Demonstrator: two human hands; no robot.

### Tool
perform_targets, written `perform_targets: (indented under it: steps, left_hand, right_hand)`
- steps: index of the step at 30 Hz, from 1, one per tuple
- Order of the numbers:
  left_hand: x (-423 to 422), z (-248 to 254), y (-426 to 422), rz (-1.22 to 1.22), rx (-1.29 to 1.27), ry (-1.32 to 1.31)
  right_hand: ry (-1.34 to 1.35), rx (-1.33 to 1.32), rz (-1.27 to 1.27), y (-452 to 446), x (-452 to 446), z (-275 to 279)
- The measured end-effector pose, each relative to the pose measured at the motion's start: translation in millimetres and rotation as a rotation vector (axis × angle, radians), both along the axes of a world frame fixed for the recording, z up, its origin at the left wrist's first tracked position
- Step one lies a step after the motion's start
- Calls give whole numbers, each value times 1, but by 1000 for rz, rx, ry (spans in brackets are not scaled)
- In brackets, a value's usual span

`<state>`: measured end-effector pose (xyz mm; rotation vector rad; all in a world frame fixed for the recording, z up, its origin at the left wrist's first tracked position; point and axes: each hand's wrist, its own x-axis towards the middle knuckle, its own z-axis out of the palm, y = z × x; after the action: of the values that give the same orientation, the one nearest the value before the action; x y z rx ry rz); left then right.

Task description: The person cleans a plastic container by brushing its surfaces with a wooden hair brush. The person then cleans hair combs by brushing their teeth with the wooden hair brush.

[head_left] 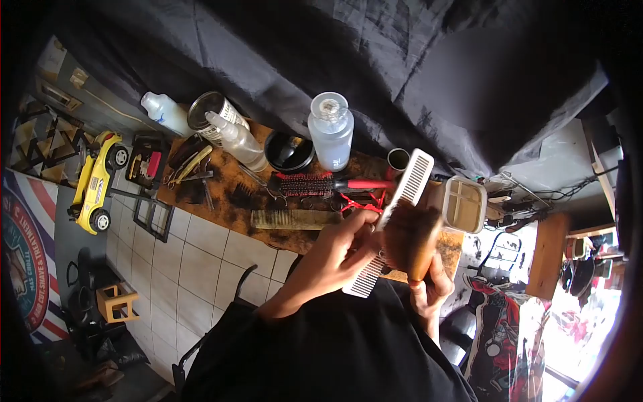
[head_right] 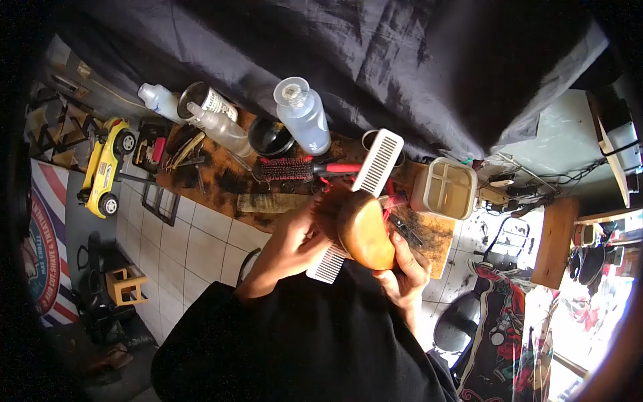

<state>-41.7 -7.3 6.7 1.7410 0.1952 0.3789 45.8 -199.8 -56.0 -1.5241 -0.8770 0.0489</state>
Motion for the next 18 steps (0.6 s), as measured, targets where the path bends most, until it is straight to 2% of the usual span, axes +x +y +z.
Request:
perform_targets:
  steps: [1, 5, 6, 7, 9, 10, 15, 16, 18]
  left_hand:
    - [2, -3, -2, -11, 58, -36]
    - [3, 2, -6, -42, 4, -45]
    - [1, 1, -5, -33, -69, -68]
    - [5, 1, -4, 3, -216, -94]
    - [9, -3, 11, 122, -387, -69]
    - [10, -2, 9, 229, -489, -67]
    - [6, -8, 11, 155, -217, 65]
    - [5, -1, 9, 115, -59, 123]
    - [7, -3, 0, 62, -74, 112]
  right_hand:
    - [17, 10, -40, -1, -3, -1]
    - [104, 3, -16, 13, -5, 16]
    - [-74, -84, 10, 15, 1, 23]
    - [-25, -68, 37, 14, 2, 10]
    - [-133, -295, 31, 8, 9, 5]
    - [-73, -292, 43, 6, 8, 2]
    - [86, -112, 39, 0, 4, 8]
    - [93, -96, 40, 2, 4, 15]
    - [99, -80, 38, 8, 5, 20]
